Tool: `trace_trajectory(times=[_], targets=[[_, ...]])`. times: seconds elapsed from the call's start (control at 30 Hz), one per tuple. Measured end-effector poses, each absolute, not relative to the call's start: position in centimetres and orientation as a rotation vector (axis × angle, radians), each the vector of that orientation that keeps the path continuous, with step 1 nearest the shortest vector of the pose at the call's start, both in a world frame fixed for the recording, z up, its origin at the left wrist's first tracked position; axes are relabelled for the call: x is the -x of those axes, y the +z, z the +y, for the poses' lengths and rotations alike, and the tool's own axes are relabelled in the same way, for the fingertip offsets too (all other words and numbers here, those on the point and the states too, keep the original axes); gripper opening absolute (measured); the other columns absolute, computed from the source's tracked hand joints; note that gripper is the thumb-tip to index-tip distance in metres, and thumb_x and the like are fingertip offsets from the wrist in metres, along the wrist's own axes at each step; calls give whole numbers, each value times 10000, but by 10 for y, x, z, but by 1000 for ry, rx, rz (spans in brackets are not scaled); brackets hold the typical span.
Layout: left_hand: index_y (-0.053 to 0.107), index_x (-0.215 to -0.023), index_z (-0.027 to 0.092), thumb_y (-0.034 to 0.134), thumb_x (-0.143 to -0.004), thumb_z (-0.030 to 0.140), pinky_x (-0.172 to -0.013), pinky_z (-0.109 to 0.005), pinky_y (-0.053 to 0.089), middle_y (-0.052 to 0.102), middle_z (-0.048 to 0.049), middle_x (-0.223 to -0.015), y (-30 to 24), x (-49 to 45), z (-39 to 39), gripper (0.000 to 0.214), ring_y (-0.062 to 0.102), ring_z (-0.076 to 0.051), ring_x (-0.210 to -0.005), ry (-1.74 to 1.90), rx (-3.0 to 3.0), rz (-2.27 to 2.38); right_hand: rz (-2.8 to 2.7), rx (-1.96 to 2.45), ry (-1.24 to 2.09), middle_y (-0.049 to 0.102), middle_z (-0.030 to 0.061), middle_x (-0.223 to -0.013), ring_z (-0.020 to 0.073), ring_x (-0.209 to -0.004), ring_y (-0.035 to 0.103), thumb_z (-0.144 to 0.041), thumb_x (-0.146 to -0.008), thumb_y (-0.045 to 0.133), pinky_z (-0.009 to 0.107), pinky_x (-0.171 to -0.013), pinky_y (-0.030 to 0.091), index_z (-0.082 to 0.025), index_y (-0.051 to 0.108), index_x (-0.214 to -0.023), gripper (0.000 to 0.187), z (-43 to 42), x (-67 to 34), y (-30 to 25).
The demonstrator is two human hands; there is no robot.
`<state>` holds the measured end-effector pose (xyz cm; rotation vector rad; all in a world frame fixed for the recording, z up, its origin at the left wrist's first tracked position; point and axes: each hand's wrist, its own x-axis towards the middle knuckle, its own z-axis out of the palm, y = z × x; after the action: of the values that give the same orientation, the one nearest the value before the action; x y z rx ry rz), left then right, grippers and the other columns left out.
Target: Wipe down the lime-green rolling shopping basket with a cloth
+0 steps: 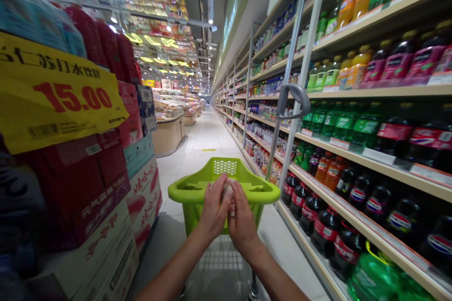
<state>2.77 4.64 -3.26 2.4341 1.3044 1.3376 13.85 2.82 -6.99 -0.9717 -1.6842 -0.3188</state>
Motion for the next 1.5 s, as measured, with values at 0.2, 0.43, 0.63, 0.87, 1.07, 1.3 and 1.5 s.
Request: trace_trajectory(times=[0.2,0.43,0.63,0.87,1.07,1.3,1.5], targets=[[472,-1182,185,445,-803,339,-1027,-562,174,505,-102,-1261,-34,-52,43,410,422,-244,-1188,1168,-2708,1334,-1805,1179,-354,364,163,-1346,269,-1266,298,-228,-716,491,473,-992,312,-94,272,-1331,667,18,-174,-69],[475,-1193,193,408,-787,211,-1012,-501,278,470,-80,-1296,-53,4,63,412,335,-252,-1251,1310,-2814,1479,-1805,1454,-536,549,99,-1191,239,-1148,451,-281,-811,427,478,-945,296,-173,483,-1177,386,19,-228,-76],[470,-1181,163,331,-824,218,-979,-444,363,549,-103,-1185,-60,29,76,387,486,-220,-1115,1514,-2608,1652,-1660,1424,-640,555,91,-1137,248,-1103,458,-270,-767,471,470,-952,244,-188,502,-1141,384,28,-213,-87],[443,-1207,176,386,-832,286,-1002,-421,358,489,-97,-1260,-60,-4,65,395,392,-228,-1213,1466,-2752,1452,-1646,1402,-731,550,76,-1131,229,-1102,457,-205,-762,443,443,-966,209,-210,473,-1161,400,31,-218,-94],[384,-1259,221,319,-848,260,-1000,-479,336,439,-86,-1313,-67,65,85,418,352,-238,-1243,1630,-2546,1688,-1616,1407,-677,537,75,-1148,231,-1124,443,-165,-762,418,451,-978,202,-216,459,-1177,420,26,-214,-92],[453,-1204,208,312,-857,214,-999,-390,370,501,-67,-1260,-64,25,74,375,416,-182,-1201,1522,-2714,1395,-1581,1395,-723,540,90,-1143,245,-1122,442,-169,-741,435,471,-979,179,-194,453,-1161,421,24,-198,-93],[483,-1166,182,298,-849,261,-958,-482,376,535,-102,-1212,-57,64,86,375,444,-228,-1171,1599,-2435,1733,-1628,1365,-744,548,79,-1158,221,-1128,454,-142,-768,410,438,-979,196,-201,451,-1166,404,21,-203,-94]])
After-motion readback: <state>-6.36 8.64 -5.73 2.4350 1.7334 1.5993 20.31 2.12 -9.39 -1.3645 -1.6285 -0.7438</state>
